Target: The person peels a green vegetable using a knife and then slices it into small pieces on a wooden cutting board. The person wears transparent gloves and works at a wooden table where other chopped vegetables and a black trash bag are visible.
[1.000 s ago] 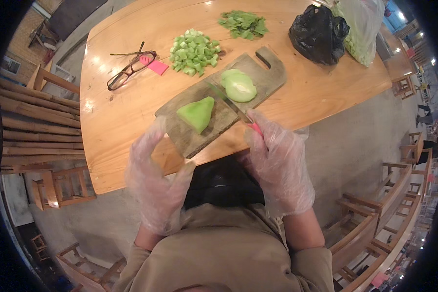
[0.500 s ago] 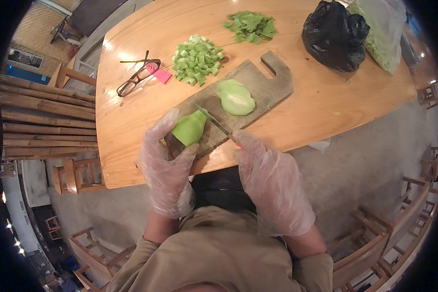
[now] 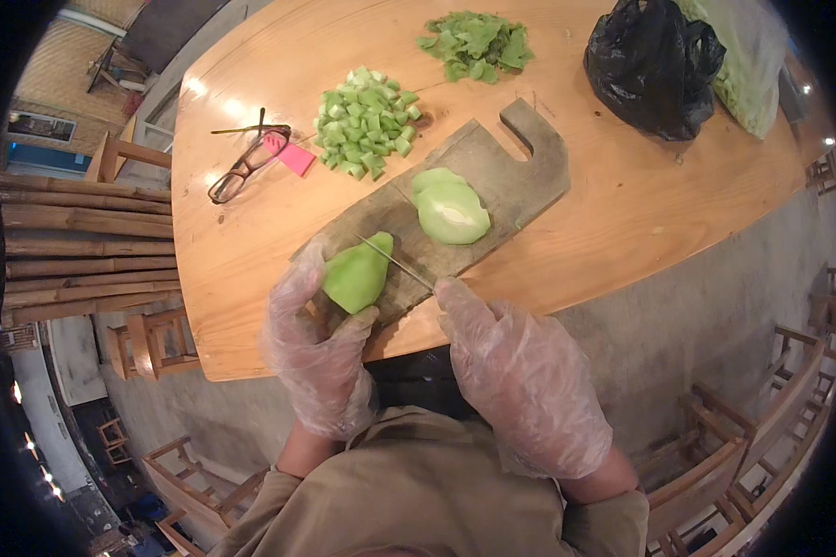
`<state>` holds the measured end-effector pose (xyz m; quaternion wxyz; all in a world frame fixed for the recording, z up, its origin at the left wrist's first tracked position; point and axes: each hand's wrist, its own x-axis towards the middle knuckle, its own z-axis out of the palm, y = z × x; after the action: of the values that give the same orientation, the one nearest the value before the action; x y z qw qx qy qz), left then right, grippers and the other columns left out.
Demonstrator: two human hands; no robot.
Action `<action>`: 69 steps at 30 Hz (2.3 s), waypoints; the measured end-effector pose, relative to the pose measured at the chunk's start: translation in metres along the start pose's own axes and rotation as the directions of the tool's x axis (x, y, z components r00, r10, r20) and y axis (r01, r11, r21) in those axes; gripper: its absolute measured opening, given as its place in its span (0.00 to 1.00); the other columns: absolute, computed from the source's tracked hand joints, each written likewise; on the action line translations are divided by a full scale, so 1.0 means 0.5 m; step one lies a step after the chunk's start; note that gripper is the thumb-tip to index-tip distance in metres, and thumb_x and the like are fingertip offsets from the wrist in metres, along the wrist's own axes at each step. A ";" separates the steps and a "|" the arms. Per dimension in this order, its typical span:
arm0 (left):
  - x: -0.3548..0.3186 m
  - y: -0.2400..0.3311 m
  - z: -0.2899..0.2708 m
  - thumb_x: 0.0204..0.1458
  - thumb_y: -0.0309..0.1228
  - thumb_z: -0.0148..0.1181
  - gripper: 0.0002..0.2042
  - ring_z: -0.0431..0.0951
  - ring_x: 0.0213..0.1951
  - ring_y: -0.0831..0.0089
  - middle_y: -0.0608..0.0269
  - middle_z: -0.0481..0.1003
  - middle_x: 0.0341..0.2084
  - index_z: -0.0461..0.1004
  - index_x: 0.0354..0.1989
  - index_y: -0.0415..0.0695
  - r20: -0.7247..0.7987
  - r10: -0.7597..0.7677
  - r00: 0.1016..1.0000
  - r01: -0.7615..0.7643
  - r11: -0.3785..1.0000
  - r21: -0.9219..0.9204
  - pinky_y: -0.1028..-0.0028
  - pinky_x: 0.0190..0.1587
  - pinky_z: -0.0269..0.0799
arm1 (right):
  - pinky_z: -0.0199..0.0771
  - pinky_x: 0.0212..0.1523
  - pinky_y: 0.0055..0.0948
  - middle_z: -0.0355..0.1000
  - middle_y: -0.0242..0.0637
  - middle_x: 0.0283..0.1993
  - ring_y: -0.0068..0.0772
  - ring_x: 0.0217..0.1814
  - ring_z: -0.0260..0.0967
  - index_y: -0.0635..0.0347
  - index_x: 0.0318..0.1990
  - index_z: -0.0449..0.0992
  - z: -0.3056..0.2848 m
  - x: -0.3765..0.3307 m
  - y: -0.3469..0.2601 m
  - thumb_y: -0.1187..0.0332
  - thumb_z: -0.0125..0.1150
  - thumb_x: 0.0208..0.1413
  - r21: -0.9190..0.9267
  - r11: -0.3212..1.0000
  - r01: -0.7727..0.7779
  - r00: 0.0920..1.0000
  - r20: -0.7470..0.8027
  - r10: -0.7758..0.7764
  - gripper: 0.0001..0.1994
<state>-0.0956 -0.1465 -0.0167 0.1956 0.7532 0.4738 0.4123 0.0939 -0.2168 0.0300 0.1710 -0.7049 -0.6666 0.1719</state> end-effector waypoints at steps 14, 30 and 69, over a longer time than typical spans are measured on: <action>0.004 -0.007 -0.002 0.36 0.33 0.80 0.36 0.80 0.51 0.58 0.55 0.78 0.51 0.66 0.56 0.53 0.020 0.053 0.998 -0.055 0.994 0.091 0.53 0.58 0.68 | 0.66 0.25 0.44 0.65 0.41 0.28 0.47 0.25 0.65 0.55 0.61 0.68 -0.008 -0.001 -0.016 0.76 0.62 0.51 -0.073 0.996 0.044 0.998 0.046 -0.040 0.27; 0.001 -0.016 0.002 0.35 0.31 0.81 0.38 0.80 0.51 0.58 0.51 0.78 0.52 0.66 0.57 0.53 0.021 0.037 0.999 -0.038 0.998 0.043 0.54 0.59 0.66 | 0.68 0.22 0.40 0.68 0.38 0.29 0.43 0.23 0.67 0.59 0.63 0.67 -0.015 0.002 -0.022 0.74 0.64 0.49 -0.074 0.994 0.083 0.989 0.125 -0.073 0.30; -0.038 -0.049 -0.031 0.45 0.44 0.73 0.37 0.74 0.57 0.52 0.47 0.73 0.55 0.63 0.61 0.45 0.278 0.214 0.936 -0.259 0.956 0.137 0.51 0.68 0.52 | 0.68 0.21 0.39 0.73 0.41 0.26 0.44 0.20 0.69 0.61 0.54 0.74 0.044 0.057 0.027 0.71 0.64 0.52 0.269 0.961 0.057 0.986 0.138 -0.097 0.19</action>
<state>-0.1259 -0.1528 -0.0327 0.1392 0.8664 0.3834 0.2879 0.0967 -0.1887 0.0039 0.2195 -0.6344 -0.6756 0.3049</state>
